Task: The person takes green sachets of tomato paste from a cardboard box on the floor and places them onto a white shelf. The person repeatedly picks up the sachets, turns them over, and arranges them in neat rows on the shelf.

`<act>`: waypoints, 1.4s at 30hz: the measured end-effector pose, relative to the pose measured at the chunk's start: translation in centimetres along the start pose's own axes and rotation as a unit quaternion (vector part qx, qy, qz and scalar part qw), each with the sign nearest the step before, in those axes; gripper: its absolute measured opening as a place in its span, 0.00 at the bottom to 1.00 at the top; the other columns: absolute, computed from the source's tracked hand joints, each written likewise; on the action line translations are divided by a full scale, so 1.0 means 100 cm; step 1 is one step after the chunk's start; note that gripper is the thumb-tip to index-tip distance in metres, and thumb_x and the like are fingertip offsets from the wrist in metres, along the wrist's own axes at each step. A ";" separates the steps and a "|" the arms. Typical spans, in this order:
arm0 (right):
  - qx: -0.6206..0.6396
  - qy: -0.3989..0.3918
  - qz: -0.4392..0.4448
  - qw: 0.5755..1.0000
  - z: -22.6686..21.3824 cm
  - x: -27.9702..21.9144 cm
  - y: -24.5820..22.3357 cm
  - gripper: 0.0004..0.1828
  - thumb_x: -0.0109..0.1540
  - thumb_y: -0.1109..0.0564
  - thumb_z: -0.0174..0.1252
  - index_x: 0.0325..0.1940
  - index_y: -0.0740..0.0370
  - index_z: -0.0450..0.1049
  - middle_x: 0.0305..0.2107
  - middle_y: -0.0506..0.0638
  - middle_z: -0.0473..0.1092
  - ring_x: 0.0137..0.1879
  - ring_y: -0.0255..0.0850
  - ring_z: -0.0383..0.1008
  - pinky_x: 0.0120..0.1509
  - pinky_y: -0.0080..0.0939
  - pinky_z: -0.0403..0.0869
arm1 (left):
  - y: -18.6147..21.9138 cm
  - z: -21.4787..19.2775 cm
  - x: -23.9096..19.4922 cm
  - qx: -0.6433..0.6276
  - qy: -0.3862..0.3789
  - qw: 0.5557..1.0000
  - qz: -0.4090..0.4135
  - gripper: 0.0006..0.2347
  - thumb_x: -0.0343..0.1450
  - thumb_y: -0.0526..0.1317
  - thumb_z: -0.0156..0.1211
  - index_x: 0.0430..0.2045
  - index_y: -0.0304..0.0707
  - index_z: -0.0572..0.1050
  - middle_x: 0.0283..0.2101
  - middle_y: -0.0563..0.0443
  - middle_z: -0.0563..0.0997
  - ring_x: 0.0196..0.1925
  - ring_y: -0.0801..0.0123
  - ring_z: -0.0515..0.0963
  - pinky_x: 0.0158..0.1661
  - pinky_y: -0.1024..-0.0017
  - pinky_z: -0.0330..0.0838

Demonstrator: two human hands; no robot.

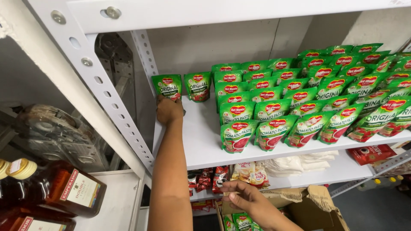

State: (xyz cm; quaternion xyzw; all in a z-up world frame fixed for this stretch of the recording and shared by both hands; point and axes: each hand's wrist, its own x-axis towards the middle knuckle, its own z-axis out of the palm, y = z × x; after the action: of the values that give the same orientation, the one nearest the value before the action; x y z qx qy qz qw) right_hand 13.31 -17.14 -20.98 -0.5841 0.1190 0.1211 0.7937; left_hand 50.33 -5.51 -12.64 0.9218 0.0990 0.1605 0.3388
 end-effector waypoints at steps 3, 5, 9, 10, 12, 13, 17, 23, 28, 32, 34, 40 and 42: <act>0.005 0.002 0.016 1.000 0.001 0.001 -0.001 0.26 0.64 0.51 0.55 0.66 0.58 0.67 0.62 0.47 0.71 0.66 0.42 0.73 0.68 0.44 0.72 | 0.000 0.002 0.001 0.011 0.004 1.000 -0.001 0.29 0.64 0.52 0.74 0.51 0.34 0.69 0.51 0.39 0.80 0.47 0.49 0.84 0.42 0.58 0.80; 0.007 0.002 0.017 1.000 0.000 0.003 0.000 0.26 0.65 0.50 0.56 0.67 0.59 0.67 0.61 0.48 0.71 0.66 0.42 0.74 0.69 0.44 0.72 | 0.002 0.001 0.001 0.015 0.000 1.000 -0.001 0.28 0.64 0.52 0.74 0.51 0.34 0.69 0.51 0.39 0.80 0.47 0.49 0.84 0.42 0.58 0.80; 0.020 -0.001 0.006 1.000 -0.001 0.006 0.001 0.28 0.64 0.50 0.57 0.67 0.60 0.67 0.61 0.48 0.71 0.65 0.43 0.73 0.69 0.44 0.72 | 0.002 0.005 0.005 0.011 0.008 1.000 0.009 0.28 0.63 0.52 0.75 0.50 0.35 0.70 0.51 0.38 0.80 0.46 0.50 0.84 0.42 0.59 0.80; 0.020 -0.002 0.007 1.000 0.000 0.006 -0.001 0.28 0.64 0.50 0.57 0.67 0.60 0.67 0.61 0.48 0.71 0.65 0.43 0.73 0.69 0.44 0.72 | 0.002 0.005 0.005 0.012 0.007 1.000 0.008 0.28 0.63 0.52 0.75 0.50 0.35 0.70 0.51 0.38 0.80 0.46 0.50 0.84 0.42 0.59 0.80; -0.003 0.010 0.018 1.000 0.003 0.005 -0.006 0.28 0.64 0.49 0.57 0.67 0.59 0.67 0.61 0.48 0.71 0.65 0.42 0.74 0.68 0.44 0.72 | 0.005 0.007 0.008 0.012 0.004 1.000 0.011 0.27 0.64 0.51 0.74 0.50 0.35 0.70 0.50 0.39 0.81 0.47 0.50 0.84 0.43 0.59 0.80; -0.003 0.010 0.018 1.000 0.002 0.006 -0.004 0.28 0.64 0.49 0.57 0.67 0.59 0.67 0.61 0.48 0.71 0.65 0.42 0.74 0.68 0.44 0.72 | 0.006 0.006 0.008 0.013 0.003 1.000 0.011 0.27 0.64 0.51 0.74 0.50 0.35 0.70 0.50 0.39 0.81 0.47 0.50 0.84 0.43 0.59 0.80; 0.006 0.007 0.014 1.000 0.000 0.009 -0.001 0.27 0.64 0.49 0.57 0.67 0.59 0.67 0.61 0.49 0.71 0.65 0.42 0.74 0.69 0.44 0.72 | 0.008 0.003 0.009 0.014 -0.006 1.000 0.003 0.27 0.64 0.51 0.74 0.50 0.35 0.69 0.50 0.38 0.80 0.47 0.49 0.84 0.43 0.59 0.80; -0.020 0.023 0.026 0.999 0.004 0.004 -0.014 0.26 0.65 0.48 0.55 0.66 0.57 0.68 0.60 0.47 0.72 0.65 0.41 0.74 0.67 0.43 0.72 | 0.008 0.006 0.012 -0.003 -0.010 1.000 0.008 0.27 0.65 0.50 0.74 0.51 0.34 0.68 0.50 0.38 0.81 0.47 0.49 0.84 0.43 0.58 0.79; -0.021 0.020 0.019 0.999 0.004 0.003 -0.016 0.25 0.65 0.49 0.55 0.66 0.57 0.68 0.60 0.48 0.72 0.65 0.42 0.74 0.67 0.43 0.72 | 0.010 0.005 0.012 0.001 -0.019 1.000 -0.006 0.27 0.65 0.50 0.73 0.51 0.35 0.68 0.51 0.39 0.80 0.49 0.48 0.83 0.44 0.57 0.79; -0.016 0.029 0.030 0.999 0.005 0.001 -0.021 0.26 0.65 0.49 0.55 0.66 0.57 0.68 0.61 0.47 0.72 0.65 0.42 0.75 0.67 0.43 0.72 | 0.012 0.002 0.012 0.009 -0.021 1.000 -0.012 0.28 0.64 0.51 0.74 0.52 0.35 0.68 0.52 0.38 0.79 0.49 0.48 0.82 0.44 0.57 0.79; -0.005 0.030 0.034 0.999 0.005 0.001 -0.022 0.26 0.64 0.49 0.55 0.66 0.57 0.68 0.61 0.48 0.72 0.65 0.43 0.75 0.67 0.44 0.73 | 0.012 0.001 0.012 0.013 -0.022 1.000 -0.018 0.29 0.64 0.51 0.75 0.52 0.35 0.67 0.52 0.39 0.79 0.49 0.48 0.82 0.44 0.56 0.79; 0.010 0.013 0.012 1.000 0.005 0.002 -0.018 0.26 0.65 0.50 0.55 0.67 0.59 0.67 0.60 0.49 0.71 0.64 0.41 0.74 0.66 0.44 0.73 | 0.011 -0.002 0.010 0.019 -0.030 0.999 -0.020 0.32 0.62 0.51 0.77 0.53 0.36 0.65 0.54 0.39 0.77 0.50 0.47 0.82 0.45 0.57 0.79; -0.012 0.022 0.009 1.000 0.009 0.000 -0.018 0.26 0.65 0.50 0.55 0.67 0.59 0.67 0.61 0.47 0.72 0.63 0.39 0.75 0.67 0.42 0.73 | 0.010 -0.005 0.004 0.033 -0.032 0.999 -0.027 0.37 0.60 0.49 0.79 0.58 0.38 0.60 0.55 0.38 0.74 0.51 0.46 0.82 0.45 0.58 0.79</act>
State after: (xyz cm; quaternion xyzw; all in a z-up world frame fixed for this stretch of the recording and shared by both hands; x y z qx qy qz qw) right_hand 13.97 -16.86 -19.08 -0.5947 0.1403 0.1170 0.7829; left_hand 50.63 -5.80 -11.54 0.9341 0.1184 0.1181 0.3155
